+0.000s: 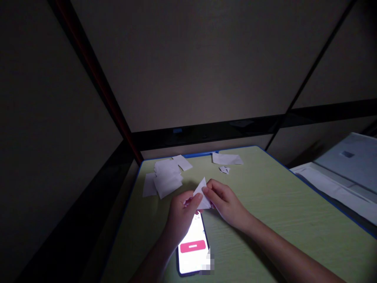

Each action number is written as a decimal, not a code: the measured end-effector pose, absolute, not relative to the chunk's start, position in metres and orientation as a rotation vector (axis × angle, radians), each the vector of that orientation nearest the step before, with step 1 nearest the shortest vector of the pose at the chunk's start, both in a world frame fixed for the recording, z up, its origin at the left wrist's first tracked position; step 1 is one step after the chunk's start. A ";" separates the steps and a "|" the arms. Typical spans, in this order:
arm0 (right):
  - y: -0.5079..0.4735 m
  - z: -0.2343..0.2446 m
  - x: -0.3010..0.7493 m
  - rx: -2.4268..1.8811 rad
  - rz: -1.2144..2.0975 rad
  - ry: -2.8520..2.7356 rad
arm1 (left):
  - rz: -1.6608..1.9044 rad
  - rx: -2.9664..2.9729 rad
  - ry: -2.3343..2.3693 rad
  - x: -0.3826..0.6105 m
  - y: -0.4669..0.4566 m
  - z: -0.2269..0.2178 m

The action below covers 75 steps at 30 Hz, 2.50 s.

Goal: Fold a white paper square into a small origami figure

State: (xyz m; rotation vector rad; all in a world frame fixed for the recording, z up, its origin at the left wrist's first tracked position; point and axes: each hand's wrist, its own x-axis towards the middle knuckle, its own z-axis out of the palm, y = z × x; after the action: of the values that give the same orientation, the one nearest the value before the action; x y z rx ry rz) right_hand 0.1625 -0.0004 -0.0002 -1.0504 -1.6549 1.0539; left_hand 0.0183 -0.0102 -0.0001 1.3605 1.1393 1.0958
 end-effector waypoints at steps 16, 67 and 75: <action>-0.004 -0.009 0.156 -1.108 0.861 -1.821 | 1.187 1.470 1.340 0.014 -0.011 0.003; -0.002 0.007 0.162 -0.947 1.016 -1.592 | 1.062 1.353 1.289 0.012 -0.007 0.002; 0.004 0.000 0.159 -0.936 1.069 -1.505 | 1.081 1.348 1.290 0.012 -0.006 0.008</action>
State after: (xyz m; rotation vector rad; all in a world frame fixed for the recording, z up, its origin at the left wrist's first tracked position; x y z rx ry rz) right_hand 0.1592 0.0042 0.0004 -0.9364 -1.5049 1.0694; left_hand 0.0116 -0.0061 0.0076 1.3478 1.2895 1.0812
